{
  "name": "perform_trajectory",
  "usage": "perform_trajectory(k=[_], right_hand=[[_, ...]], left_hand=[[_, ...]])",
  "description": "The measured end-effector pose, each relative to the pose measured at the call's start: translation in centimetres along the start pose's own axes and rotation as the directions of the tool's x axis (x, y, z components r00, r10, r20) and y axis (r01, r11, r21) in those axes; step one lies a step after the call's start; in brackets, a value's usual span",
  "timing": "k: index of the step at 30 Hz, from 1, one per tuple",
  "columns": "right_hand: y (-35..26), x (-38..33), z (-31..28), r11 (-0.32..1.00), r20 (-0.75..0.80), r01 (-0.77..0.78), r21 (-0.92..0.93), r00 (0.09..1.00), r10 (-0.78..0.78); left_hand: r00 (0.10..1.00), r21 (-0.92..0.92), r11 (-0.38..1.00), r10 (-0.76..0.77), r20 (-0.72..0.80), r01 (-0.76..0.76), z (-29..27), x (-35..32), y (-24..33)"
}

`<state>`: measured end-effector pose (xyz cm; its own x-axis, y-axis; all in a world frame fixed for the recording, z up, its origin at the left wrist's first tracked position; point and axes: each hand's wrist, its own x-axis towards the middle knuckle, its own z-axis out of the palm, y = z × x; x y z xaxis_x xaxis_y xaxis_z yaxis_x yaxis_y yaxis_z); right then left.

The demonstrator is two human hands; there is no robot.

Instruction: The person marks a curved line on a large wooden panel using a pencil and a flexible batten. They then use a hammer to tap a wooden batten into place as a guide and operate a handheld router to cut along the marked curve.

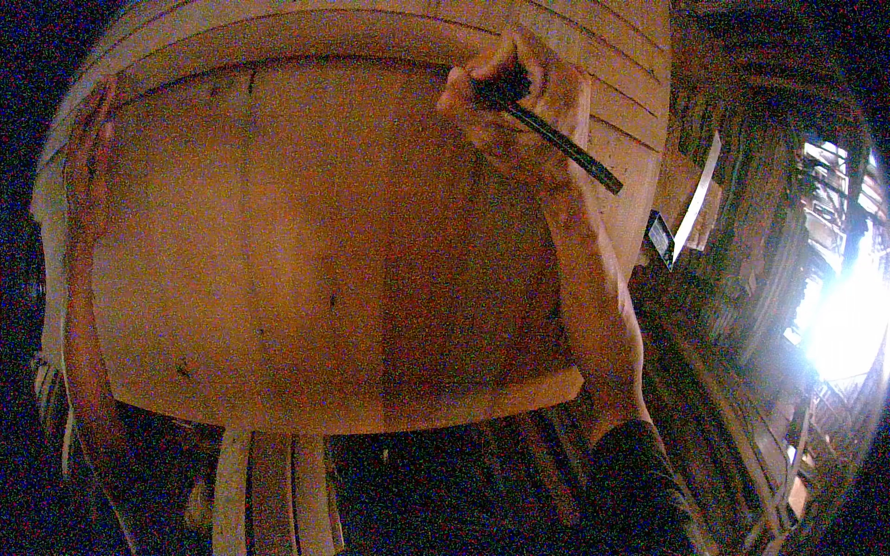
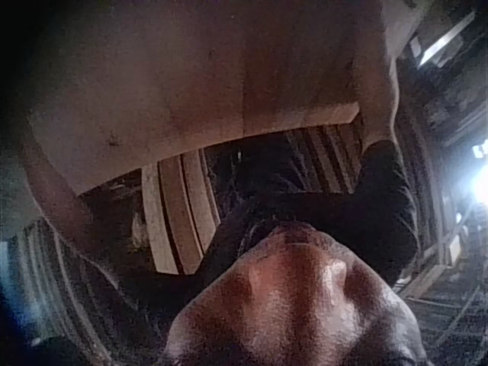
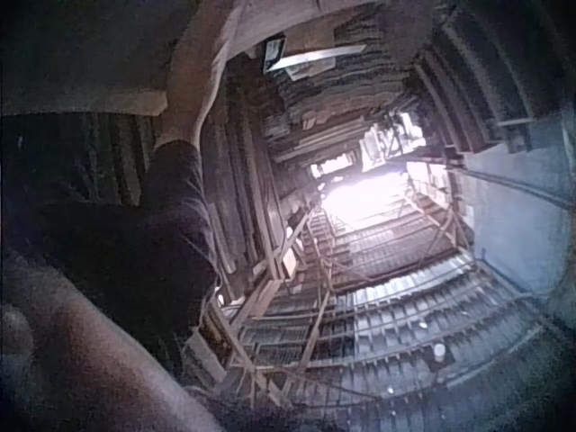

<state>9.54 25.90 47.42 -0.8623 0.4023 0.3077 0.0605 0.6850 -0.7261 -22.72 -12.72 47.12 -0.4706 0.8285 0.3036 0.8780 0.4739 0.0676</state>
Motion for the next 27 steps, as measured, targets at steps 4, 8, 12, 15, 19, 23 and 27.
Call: perform_trajectory(k=[4,8,12,15,19,23,27], right_hand=[[0.8,-0.1,-0.1,0.991,-0.022,0.061,0.121,0.998,-0.058],[-0.4,0.1,0.4,0.999,-0.002,-0.010,0.034,1.000,0.010],[0.6,0.1,0.5,0.980,-0.061,0.057,0.191,0.997,-0.046],[2.0,0.2,-0.4,0.989,-0.024,0.087,0.118,0.996,-0.085],[-0.2,0.4,0.4,0.998,-0.049,0.040,0.037,0.998,-0.039],[-0.3,0.6,0.3,0.998,-0.035,0.041,0.048,0.999,-0.039],[1.1,0.2,-0.1,0.995,0.022,-0.004,0.100,1.000,0.002]], left_hand=[[1.000,-0.040,0.999,-0.030,0.005,0.031,-0.1,0.3,0.7],[1.000,-0.008,1.000,-0.022,0.004,0.022,-0.3,0.1,0.5],[0.999,-0.040,0.999,-0.034,0.004,0.034,-0.1,0.4,0.7],[0.999,-0.049,0.998,-0.031,0.009,0.031,-0.2,0.5,0.6],[0.999,0.004,0.999,-0.039,0.019,0.039,-0.2,0.2,0.5],[0.999,-0.025,0.999,-0.030,0.023,0.031,0.0,0.4,0.6],[0.999,-0.026,0.999,-0.033,0.024,0.033,0.2,0.2,0.5]])
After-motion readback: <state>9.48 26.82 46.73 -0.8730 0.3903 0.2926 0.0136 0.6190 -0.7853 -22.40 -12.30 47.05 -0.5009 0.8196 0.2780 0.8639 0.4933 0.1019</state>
